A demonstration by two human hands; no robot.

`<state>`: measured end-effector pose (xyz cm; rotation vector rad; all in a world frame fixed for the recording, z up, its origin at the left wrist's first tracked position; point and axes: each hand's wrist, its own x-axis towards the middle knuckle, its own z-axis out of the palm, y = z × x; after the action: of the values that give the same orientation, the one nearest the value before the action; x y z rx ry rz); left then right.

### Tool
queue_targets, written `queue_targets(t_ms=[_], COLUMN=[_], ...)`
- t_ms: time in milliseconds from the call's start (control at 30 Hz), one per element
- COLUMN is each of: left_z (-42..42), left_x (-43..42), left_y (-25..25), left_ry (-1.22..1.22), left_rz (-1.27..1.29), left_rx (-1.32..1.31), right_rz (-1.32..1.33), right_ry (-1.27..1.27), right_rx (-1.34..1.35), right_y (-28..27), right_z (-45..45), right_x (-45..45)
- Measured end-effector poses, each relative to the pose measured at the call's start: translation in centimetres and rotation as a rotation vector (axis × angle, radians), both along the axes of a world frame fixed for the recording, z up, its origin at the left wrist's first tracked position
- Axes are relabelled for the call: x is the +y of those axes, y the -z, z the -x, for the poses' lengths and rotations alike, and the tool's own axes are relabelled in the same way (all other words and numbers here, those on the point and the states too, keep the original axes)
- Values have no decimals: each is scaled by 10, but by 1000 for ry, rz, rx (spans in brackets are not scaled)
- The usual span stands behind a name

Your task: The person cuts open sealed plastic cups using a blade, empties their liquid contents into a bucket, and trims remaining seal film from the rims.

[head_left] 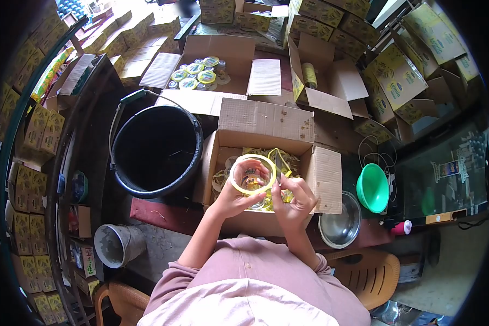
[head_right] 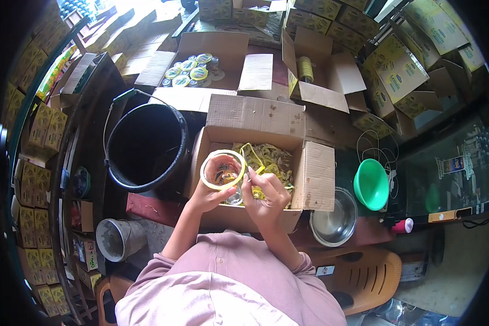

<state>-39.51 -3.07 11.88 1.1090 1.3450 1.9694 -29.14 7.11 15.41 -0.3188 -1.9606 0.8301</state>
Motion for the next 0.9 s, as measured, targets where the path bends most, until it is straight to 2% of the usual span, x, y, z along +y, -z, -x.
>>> queue_targets(t_ms=[67, 167, 267, 367, 467, 567, 900], left_z=[2, 0, 2, 6, 6, 1, 5], left_x=[-1, 0, -1, -1, 0, 2, 0], left_y=[1, -4, -4, -5, 1, 5, 3], left_ry=[34, 11, 45, 70, 66, 79, 36], left_rz=[37, 51, 51, 64, 43, 37, 9], left_rx=[45, 88, -4, 127, 109, -45, -52], right_rz=[-43, 36, 83, 50, 55, 65, 10], right_ry=[17, -19, -68, -70, -71, -45, 9], right_rx=[4, 27, 23, 16, 0, 8, -9], right_y=[-1, 1, 3, 5, 2, 1, 1], right_z=[1, 4, 4, 4, 4, 5, -4], right_x=[3, 7, 11, 14, 14, 13, 3])
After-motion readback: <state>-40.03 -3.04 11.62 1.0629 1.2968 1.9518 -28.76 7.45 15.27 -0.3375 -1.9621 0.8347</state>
